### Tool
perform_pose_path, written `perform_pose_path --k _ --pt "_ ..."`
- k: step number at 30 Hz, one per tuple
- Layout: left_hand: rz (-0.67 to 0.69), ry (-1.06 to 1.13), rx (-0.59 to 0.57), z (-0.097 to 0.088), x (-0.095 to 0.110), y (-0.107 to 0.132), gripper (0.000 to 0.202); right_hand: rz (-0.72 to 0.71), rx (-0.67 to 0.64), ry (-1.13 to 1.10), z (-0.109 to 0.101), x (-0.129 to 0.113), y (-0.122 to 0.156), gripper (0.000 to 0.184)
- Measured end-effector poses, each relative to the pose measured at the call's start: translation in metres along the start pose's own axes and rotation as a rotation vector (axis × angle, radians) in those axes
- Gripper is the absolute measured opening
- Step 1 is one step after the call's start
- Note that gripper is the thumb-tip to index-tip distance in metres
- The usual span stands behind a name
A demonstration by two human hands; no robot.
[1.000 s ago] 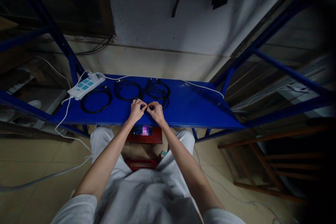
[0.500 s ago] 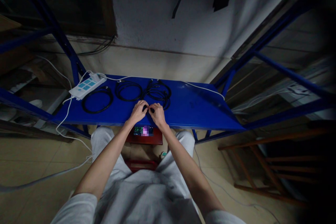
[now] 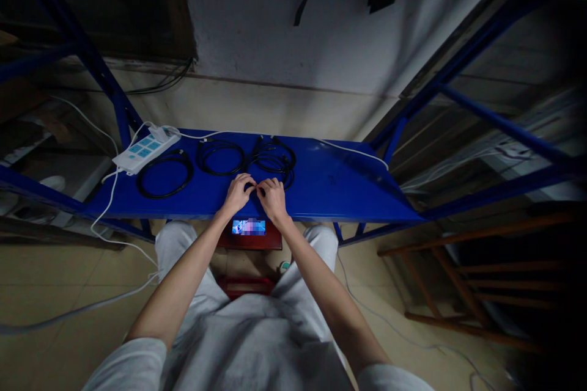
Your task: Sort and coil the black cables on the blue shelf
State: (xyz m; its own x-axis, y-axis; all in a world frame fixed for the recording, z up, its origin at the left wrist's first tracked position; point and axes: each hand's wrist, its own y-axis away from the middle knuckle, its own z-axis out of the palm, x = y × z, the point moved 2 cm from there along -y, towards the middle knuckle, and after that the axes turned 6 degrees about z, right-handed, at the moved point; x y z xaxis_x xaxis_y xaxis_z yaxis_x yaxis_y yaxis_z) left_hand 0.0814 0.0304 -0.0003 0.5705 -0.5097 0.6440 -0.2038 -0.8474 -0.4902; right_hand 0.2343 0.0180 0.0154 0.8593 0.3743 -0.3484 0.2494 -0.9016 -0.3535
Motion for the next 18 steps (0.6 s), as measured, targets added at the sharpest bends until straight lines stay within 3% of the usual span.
perform_pose_path --k 10,18 --pt "-0.035 -0.07 -0.029 -0.0011 0.0024 0.0011 0.017 -0.012 0.055 0.017 -0.0004 -0.0035 0.0021 0.017" --pt "-0.056 -0.068 -0.068 -0.0037 0.0048 0.0001 0.011 0.047 0.029 -0.316 -0.0029 0.0058 -0.0034 0.011"
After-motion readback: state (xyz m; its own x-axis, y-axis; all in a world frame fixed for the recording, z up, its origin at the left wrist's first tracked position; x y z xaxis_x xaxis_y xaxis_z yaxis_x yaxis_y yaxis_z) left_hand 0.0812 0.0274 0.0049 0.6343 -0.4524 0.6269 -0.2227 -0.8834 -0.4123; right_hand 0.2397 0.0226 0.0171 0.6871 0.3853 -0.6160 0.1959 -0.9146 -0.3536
